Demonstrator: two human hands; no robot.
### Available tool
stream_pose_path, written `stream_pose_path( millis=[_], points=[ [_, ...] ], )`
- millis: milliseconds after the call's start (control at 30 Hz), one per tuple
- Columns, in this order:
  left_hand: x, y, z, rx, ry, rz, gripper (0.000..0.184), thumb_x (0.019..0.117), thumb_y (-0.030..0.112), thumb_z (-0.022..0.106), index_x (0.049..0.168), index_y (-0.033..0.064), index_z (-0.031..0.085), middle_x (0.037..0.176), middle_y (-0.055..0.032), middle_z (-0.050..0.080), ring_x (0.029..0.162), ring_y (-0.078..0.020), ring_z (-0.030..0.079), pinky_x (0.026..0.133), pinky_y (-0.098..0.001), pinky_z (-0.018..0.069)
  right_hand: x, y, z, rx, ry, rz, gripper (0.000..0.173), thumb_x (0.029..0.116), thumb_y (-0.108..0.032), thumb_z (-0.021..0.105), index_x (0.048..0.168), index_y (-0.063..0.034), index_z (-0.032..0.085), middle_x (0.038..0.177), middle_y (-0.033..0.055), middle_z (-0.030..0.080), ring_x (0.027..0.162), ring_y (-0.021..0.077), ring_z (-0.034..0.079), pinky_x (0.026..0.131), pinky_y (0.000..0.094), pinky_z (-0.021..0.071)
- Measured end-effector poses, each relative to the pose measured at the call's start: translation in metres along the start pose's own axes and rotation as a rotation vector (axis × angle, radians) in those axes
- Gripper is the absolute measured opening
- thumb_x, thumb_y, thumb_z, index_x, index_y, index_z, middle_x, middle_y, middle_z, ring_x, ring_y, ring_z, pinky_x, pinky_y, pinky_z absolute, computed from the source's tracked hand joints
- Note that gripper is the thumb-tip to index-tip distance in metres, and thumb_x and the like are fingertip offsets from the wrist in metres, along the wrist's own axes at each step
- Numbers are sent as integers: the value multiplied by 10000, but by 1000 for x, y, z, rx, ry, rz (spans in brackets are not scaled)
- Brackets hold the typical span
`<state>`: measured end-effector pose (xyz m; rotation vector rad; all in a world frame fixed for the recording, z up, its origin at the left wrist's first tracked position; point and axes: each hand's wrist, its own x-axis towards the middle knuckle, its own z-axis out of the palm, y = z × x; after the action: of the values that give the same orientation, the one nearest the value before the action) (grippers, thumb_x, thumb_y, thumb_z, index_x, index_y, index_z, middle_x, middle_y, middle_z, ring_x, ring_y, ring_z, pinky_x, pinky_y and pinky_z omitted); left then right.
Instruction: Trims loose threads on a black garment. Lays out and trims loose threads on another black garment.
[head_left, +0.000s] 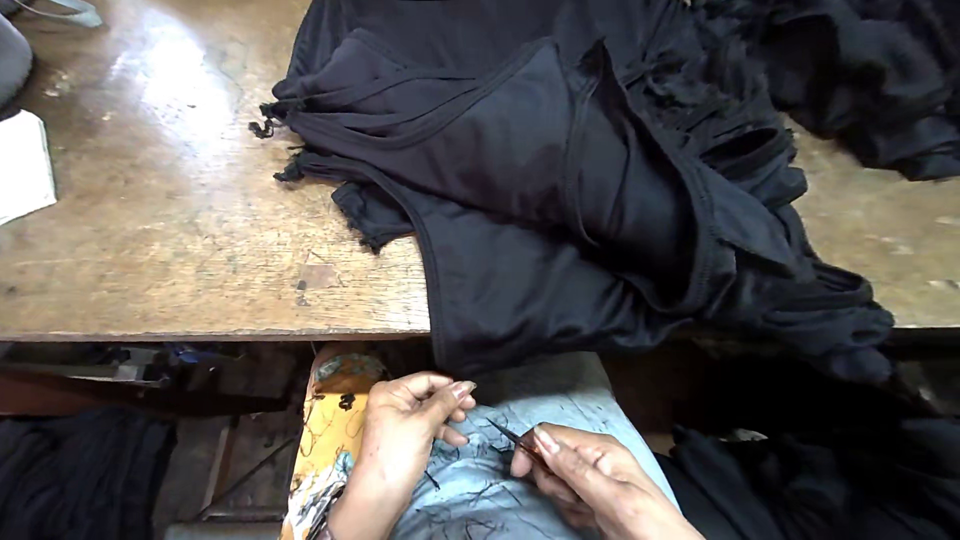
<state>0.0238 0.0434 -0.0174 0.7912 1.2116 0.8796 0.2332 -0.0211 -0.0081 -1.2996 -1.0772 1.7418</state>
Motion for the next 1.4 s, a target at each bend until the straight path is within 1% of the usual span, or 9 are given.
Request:
stream_pose_path(
  millis=[267, 667, 800, 933, 1033, 1167, 1233, 1300, 1400],
  points=[
    [-25, -4, -21, 260, -97, 270, 139, 970, 108, 682, 914, 18, 772, 826, -56, 756, 653, -136, 728, 560, -278, 639, 14, 6, 4, -88, -32, -65, 347, 1100, -265, 446, 955, -102, 715, 627, -118, 453, 502, -27, 357, 456, 164, 287],
    [-37, 4, -21, 329, -132, 250, 104, 937, 79, 694, 854, 46, 746, 771, -11, 741, 630, -100, 721, 575, -259, 640, 24, 7, 15, -263, -10, -171, 373, 1082, -341, 503, 856, -119, 700, 642, -87, 509, 540, -12, 419, 493, 182, 332],
    [-36, 4, -21, 331, -134, 225, 108, 940, 80, 695, 850, 44, 741, 762, -13, 745, 627, -113, 728, 579, -273, 646, 23, -4, 15, -450, 52, -143, 430, 1081, -410, 489, 825, -130, 692, 680, -70, 574, 625, 16, 517, 587, 254, 419],
    [-32, -3, -21, 331, -152, 220, 116, 942, 77, 692, 844, 44, 745, 772, -20, 740, 638, -122, 731, 599, -287, 655, 29, 14, 14, -519, 100, -271, 447, 1085, -406, 465, 763, -153, 645, 612, -67, 529, 556, 38, 497, 509, 271, 385],
    [-23, -8, -24, 294, -142, 209, 63, 888, 78, 743, 937, 37, 746, 870, -42, 752, 712, -146, 742, 619, -304, 655, 27, 11, 9, -413, 47, -354, 409, 1099, -372, 461, 920, -93, 700, 696, -38, 587, 601, 22, 519, 541, 221, 426],
    [-1, 2, -15, 38, -65, 104, 629, 733, 150, 897, 1261, 20, 581, 1213, -110, 699, 1065, -229, 727, 868, -363, 644, 20, -10, 1, -698, 270, -642, 456, 985, -455, 674, 1120, -19, 656, 848, 62, 650, 706, 60, 560, 630, 208, 479],
    [7, 4, -5, -84, -55, 95, 529, 777, 133, 874, 1219, -10, 622, 1156, -146, 725, 1046, -248, 732, 914, -391, 627, 26, -14, -1, -980, 457, -774, 443, 920, -409, 735, 1137, -32, 652, 923, 85, 695, 774, 103, 618, 664, 233, 518],
    [8, 7, 5, -161, -118, 113, 240, 896, 68, 759, 1097, -48, 696, 1027, -165, 745, 960, -246, 742, 907, -419, 620, 36, -17, 0, -1158, 578, -852, 399, 888, -320, 716, 1151, -26, 656, 932, 101, 705, 804, 164, 654, 688, 285, 547],
    [-12, 27, 15, -293, -210, 76, 143, 956, 3, 653, 1064, -61, 722, 993, -181, 753, 887, -243, 753, 825, -429, 639, 49, -24, -1, -1185, 602, -950, 340, 861, -231, 658, 1141, -39, 665, 885, 88, 693, 781, 190, 653, 643, 321, 538]
  ],
)
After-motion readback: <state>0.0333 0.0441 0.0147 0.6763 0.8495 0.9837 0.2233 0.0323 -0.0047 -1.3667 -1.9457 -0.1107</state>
